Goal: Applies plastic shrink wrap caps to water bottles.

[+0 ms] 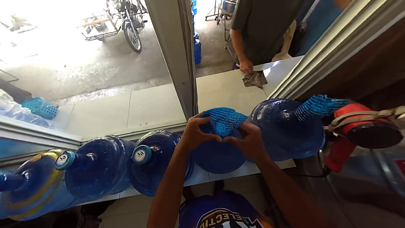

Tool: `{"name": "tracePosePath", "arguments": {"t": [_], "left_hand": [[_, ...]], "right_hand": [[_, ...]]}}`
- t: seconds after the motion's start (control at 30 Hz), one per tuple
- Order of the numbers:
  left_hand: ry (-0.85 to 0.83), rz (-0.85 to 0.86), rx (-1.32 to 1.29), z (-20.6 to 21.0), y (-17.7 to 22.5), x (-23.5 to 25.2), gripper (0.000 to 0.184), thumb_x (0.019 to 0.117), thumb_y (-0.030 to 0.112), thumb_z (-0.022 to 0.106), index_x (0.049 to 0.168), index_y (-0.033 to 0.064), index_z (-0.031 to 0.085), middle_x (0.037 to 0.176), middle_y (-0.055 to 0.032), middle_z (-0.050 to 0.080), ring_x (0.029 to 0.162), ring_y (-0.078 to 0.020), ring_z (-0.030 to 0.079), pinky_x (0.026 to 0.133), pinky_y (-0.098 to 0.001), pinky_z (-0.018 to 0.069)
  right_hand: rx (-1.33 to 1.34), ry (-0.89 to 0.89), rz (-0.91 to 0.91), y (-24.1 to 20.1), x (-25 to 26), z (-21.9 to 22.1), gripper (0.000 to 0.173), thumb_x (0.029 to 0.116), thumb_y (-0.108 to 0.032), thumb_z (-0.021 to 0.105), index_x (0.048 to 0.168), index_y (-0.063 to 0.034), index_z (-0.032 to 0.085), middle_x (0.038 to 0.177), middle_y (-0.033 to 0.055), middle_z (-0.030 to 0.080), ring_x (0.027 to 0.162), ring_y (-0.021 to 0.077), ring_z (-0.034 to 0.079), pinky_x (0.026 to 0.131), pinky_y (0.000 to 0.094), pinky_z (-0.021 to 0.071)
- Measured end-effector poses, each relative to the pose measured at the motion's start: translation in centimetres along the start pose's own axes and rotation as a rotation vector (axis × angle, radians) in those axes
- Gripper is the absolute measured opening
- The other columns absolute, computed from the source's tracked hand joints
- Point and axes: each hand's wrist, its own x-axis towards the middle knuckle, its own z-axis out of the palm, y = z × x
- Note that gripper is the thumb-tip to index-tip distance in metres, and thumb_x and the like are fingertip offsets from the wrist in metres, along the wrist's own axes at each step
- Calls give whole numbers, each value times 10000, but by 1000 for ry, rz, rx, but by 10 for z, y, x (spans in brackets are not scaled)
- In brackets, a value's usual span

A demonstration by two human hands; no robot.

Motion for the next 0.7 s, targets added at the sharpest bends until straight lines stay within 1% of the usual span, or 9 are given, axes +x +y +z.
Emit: {"name": "tracePosePath", "arguments": {"t": [0.07, 0.17, 0.27, 0.33, 0.4, 0.47, 0.53, 0.63, 0.7], "left_hand": [[-29, 30, 32, -3, 1, 0, 441, 683, 215, 956, 1053, 64, 770, 1158, -55, 723, 1089, -127, 681, 953, -342, 595], [-57, 43, 31, -7, 1, -3, 456, 703, 234, 951, 1084, 69, 763, 1188, -61, 714, 1117, -141, 671, 969, -359, 591], [-56, 40, -34, -8, 2, -4, 537, 701, 242, 951, 1167, 72, 745, 1241, -77, 690, 1145, -161, 665, 979, -378, 597], [-43, 44, -2, -5, -1, -2, 484, 708, 216, 946, 1134, 80, 759, 1210, -65, 708, 1126, -145, 671, 979, -364, 588], [-41, 48, 26, -4, -4, -1, 471, 705, 199, 946, 1125, 86, 765, 1201, -50, 717, 1123, -129, 673, 980, -354, 586], [-69, 42, 39, -4, -6, -1, 513, 715, 188, 940, 1183, 89, 753, 1230, -41, 716, 1148, -118, 668, 1001, -346, 577], [-86, 27, 44, -2, -8, -3, 479, 717, 185, 938, 1145, 72, 754, 1180, -41, 732, 1115, -117, 681, 985, -345, 582], [-119, 5, 76, -2, -6, -6, 482, 728, 187, 933, 1156, 67, 749, 1133, -33, 752, 1086, -112, 696, 986, -351, 581], [-160, -37, 198, -3, -1, -10, 433, 740, 255, 926, 1103, 93, 755, 1071, -17, 752, 1044, -98, 692, 956, -358, 574]], "right_hand": [[-15, 28, 0, -3, -3, 3, 483, 794, -250, 887, 1218, -88, 721, 1244, 50, 689, 1157, 182, 663, 1008, 393, 585], [-44, 21, -5, -5, -9, 7, 589, 810, -259, 876, 1328, -73, 668, 1317, 63, 651, 1213, 200, 633, 1039, 413, 568], [-58, 87, 15, -4, -12, 11, 439, 818, -303, 864, 1180, -96, 728, 1246, 22, 689, 1156, 154, 661, 995, 375, 585], [-119, 107, 23, -4, -12, 9, 373, 818, -291, 861, 1118, -99, 749, 1210, 14, 706, 1112, 133, 677, 957, 352, 598], [-238, 50, -6, -8, -7, 2, 431, 828, -326, 849, 1177, -95, 746, 1221, 26, 703, 1113, 114, 672, 937, 328, 598], [-347, -31, -53, -9, -2, -6, 485, 846, -361, 832, 1227, -78, 732, 1223, 49, 701, 1134, 113, 662, 960, 321, 583], [-391, -85, -72, -8, 1, -10, 461, 853, -386, 821, 1173, -63, 741, 1190, 59, 708, 1121, 119, 666, 956, 326, 581], [-425, -180, -42, -15, 6, -13, 451, 874, -415, 798, 1153, -66, 740, 1178, 53, 708, 1095, 118, 672, 943, 334, 584], [-476, -266, 27, -21, 9, -18, 450, 873, -429, 793, 1146, -75, 738, 1164, 56, 712, 1072, 146, 680, 932, 379, 583]]}}
